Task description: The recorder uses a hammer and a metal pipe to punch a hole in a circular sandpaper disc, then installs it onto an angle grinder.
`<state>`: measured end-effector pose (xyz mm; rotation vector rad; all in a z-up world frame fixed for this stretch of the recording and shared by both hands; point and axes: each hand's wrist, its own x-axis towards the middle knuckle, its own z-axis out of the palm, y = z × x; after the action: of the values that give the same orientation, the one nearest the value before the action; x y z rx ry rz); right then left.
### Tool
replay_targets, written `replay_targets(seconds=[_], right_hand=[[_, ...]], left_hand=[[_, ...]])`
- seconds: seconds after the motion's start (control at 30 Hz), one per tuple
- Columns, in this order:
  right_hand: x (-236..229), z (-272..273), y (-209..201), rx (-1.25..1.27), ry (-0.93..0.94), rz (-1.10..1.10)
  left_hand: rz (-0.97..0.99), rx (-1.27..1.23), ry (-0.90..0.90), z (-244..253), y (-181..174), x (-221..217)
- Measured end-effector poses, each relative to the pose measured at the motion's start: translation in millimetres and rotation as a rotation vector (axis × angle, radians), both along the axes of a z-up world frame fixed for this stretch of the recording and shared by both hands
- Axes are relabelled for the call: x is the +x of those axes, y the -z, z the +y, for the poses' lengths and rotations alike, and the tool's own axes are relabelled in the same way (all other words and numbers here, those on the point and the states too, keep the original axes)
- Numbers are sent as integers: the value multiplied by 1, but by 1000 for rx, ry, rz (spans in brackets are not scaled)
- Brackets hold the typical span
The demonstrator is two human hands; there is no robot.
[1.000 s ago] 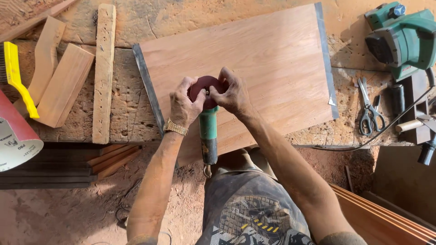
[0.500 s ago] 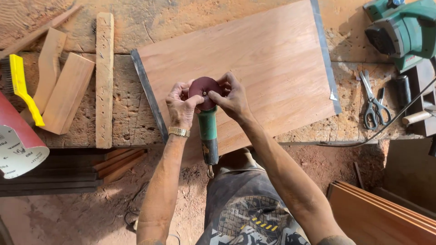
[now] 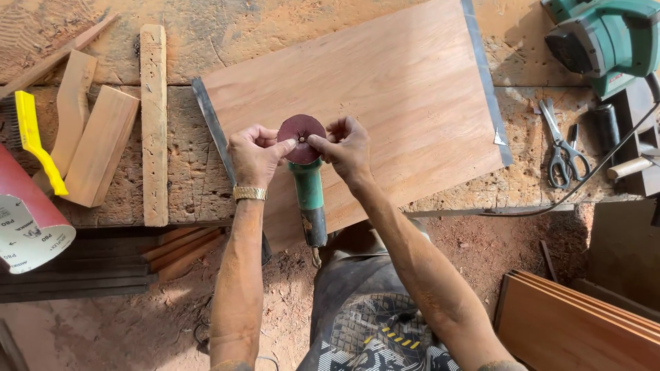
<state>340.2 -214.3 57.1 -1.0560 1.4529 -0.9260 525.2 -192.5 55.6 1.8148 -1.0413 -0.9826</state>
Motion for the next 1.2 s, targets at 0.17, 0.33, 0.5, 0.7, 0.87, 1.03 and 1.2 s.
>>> replay_targets(seconds=[0.17, 0.33, 0.5, 0.7, 0.87, 1.03, 1.2], right_hand=[[3, 1, 5, -80, -16, 65], [3, 1, 5, -107, -34, 121], [-5, -7, 5, -67, -90, 157], [-68, 0, 39, 54, -141, 138], [-109, 31, 75, -409, -314, 652], [-102, 32, 72, -460, -349, 682], [-108, 20, 76, -571, -479, 745]], left_hand=[[260, 21, -6, -4, 8, 3], [400, 37, -10, -6, 25, 12], [306, -12, 110, -9, 9, 12], [234, 46, 202, -12, 1, 9], [293, 8, 147, -9, 5, 8], [308, -1, 135, -10, 12, 10], [348, 26, 112, -9, 11, 9]])
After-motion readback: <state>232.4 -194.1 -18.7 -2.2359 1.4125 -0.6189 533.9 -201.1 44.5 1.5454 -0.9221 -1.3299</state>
